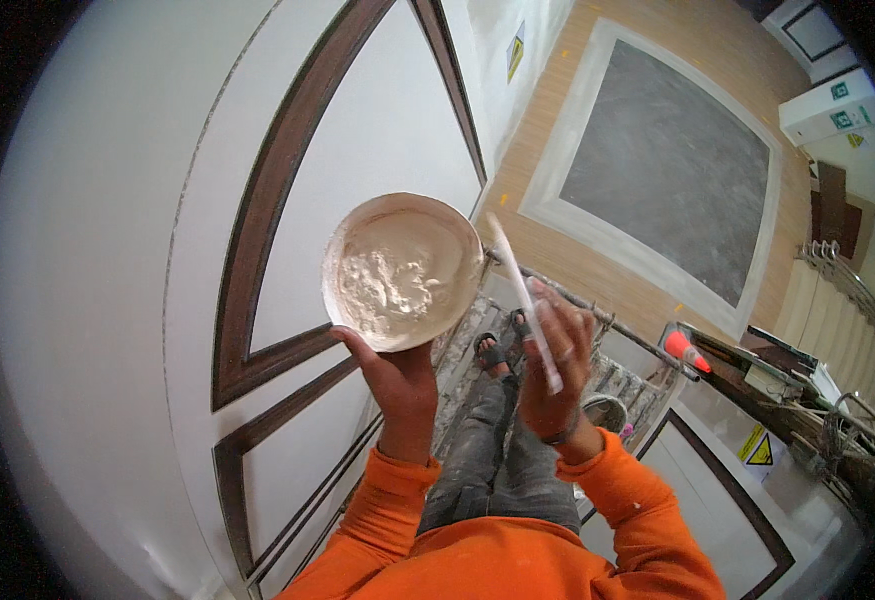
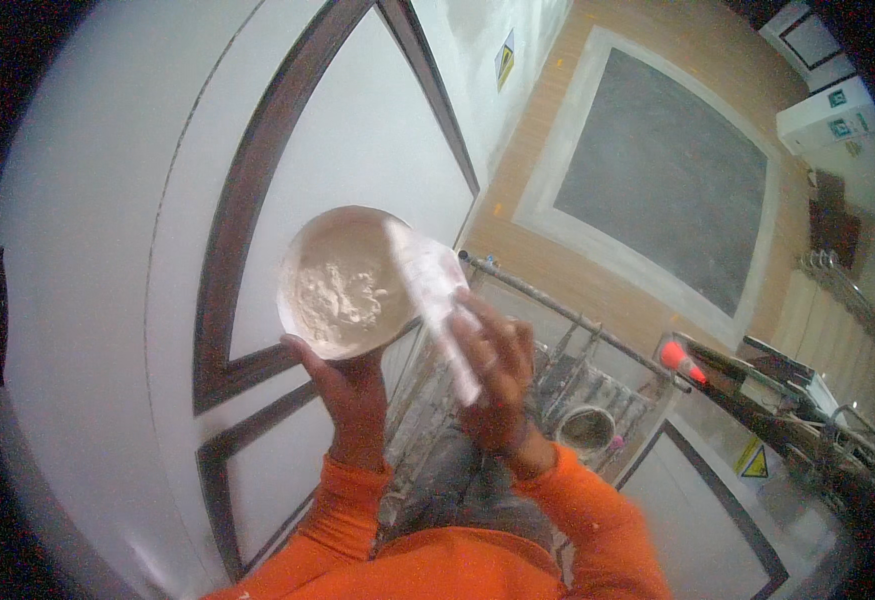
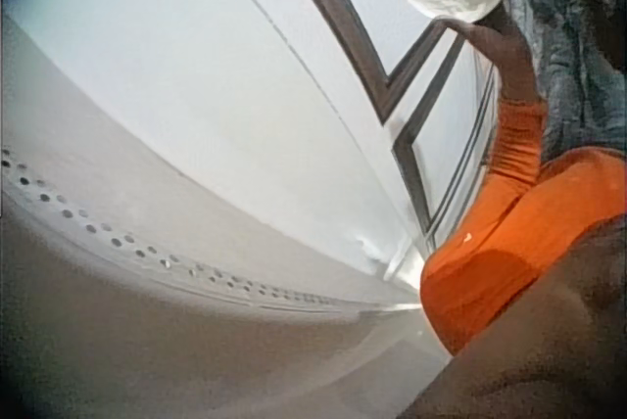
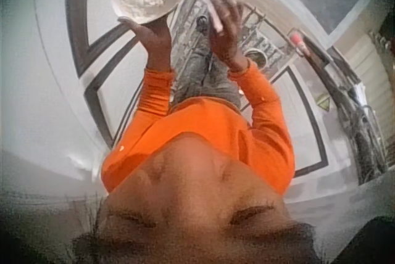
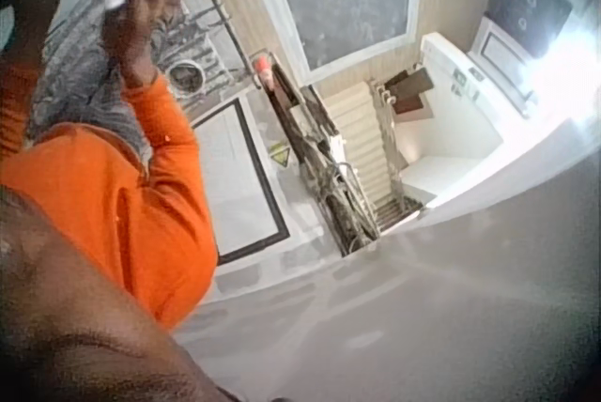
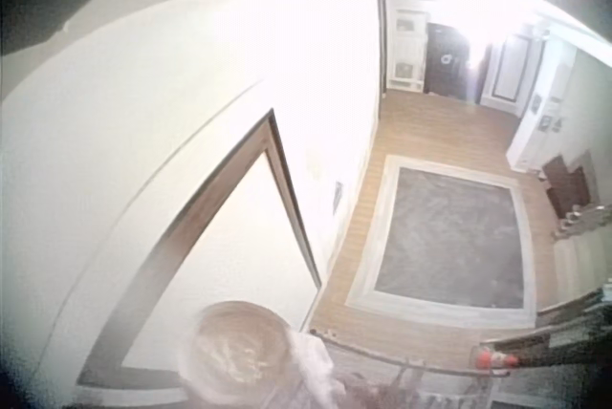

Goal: The person applies a white plaster-like substance to a wall using a trowel, smoothing it over the surface. They repeatedly scoop the material from a small container held in the left hand and spread it across the wall area.

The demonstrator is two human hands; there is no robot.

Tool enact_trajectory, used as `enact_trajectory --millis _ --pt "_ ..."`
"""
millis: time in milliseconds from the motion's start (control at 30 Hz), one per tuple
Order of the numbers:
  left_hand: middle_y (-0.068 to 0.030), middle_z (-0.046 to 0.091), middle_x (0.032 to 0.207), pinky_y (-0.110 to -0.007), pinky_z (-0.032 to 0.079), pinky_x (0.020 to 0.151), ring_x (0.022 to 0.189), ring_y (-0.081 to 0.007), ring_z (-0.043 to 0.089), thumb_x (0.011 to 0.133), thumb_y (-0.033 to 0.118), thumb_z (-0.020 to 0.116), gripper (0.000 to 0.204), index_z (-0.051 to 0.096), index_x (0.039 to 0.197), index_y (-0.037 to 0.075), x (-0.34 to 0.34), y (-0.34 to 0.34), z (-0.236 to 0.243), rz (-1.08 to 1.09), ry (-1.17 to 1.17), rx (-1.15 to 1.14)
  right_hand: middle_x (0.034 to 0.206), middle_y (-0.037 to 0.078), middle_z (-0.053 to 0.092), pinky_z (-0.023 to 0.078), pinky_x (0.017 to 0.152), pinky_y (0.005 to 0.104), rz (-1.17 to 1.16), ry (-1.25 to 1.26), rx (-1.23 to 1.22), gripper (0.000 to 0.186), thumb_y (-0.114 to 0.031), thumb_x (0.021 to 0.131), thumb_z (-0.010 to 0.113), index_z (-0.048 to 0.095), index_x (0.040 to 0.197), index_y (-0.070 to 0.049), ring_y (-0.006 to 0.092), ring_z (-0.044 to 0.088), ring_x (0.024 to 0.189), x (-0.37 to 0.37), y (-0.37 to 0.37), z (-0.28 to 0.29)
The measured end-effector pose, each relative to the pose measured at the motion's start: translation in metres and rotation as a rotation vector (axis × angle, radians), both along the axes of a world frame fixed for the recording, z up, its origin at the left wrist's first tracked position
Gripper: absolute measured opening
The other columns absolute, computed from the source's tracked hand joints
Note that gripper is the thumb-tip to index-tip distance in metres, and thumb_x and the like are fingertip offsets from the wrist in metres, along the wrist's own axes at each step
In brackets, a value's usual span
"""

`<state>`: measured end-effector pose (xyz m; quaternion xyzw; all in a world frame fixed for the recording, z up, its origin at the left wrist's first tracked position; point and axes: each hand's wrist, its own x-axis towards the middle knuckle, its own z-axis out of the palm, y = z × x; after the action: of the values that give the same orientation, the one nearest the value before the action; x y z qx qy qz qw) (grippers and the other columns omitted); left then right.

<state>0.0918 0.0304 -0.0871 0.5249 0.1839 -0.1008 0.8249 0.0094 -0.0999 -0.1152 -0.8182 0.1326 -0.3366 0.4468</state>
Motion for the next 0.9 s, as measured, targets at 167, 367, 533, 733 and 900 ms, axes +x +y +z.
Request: enact_trajectory --millis 167,367,533,733,900 --pt "-0.0148 0.031 0.154 -0.050 0.032 0.116 0.140 -0.0307 0.034 0.094 0.069 0.038 0.083 0.018 0.154 0.016 -0.016 -0.007 -0.016 0.002 0.048 -0.230 0.131 0.014 0.059 0.041 0.088 0.0354 -0.032 0.027 -0.226 0.045 -0.009 0.078 0.076 0.068 0.121 -0.020 0.0235 0.056 0.101 0.008 0.032 -0.016" --pt "-0.0120 0.029 0.155 -0.049 0.034 0.115 0.140 -0.0293 0.034 0.094 0.068 0.040 0.083 0.018 0.154 0.015 -0.003 0.008 -0.008 0.038 0.008 -0.083 0.130 0.008 0.060 0.046 0.084 0.0372 0.031 0.279 -0.262 0.056 -0.003 0.076 0.068 0.062 0.130 -0.019 0.0274 0.058 0.097 -0.026 -0.017 -0.036" --pt "-0.0156 0.034 0.151 -0.045 0.038 0.113 0.138 -0.0290 0.038 0.100 0.059 0.034 0.073 0.020 0.152 0.008 0.005 0.034 -0.028 -0.142 -0.073 -0.077 0.118 0.007 0.065 0.054 0.076 0.0400 0.336 0.333 -0.311 0.059 -0.004 0.073 0.066 0.059 0.130 -0.019 0.0287 0.061 0.090 0.007 -0.060 0.039" --pt "-0.0176 0.046 0.139 -0.044 0.045 0.107 0.128 -0.0291 0.049 0.100 0.057 0.039 0.073 0.027 0.147 0.002 -0.003 0.048 -0.069 -0.268 -0.076 -0.146 0.101 0.006 0.068 0.056 0.069 0.0402 0.664 0.451 -0.393 0.033 -0.013 0.080 0.065 0.063 0.113 -0.016 0.0270 0.064 0.088 0.046 -0.043 0.069" --pt "-0.0170 0.043 0.141 -0.041 0.049 0.104 0.129 -0.0279 0.050 0.095 0.050 0.055 0.076 0.023 0.148 0.005 -0.002 0.048 -0.069 -0.269 -0.114 -0.100 0.092 0.004 0.068 0.056 0.067 0.0392 0.775 0.459 -0.427 0.025 -0.016 0.082 0.064 0.064 0.106 -0.016 0.0253 0.065 0.087 0.046 -0.025 0.058"
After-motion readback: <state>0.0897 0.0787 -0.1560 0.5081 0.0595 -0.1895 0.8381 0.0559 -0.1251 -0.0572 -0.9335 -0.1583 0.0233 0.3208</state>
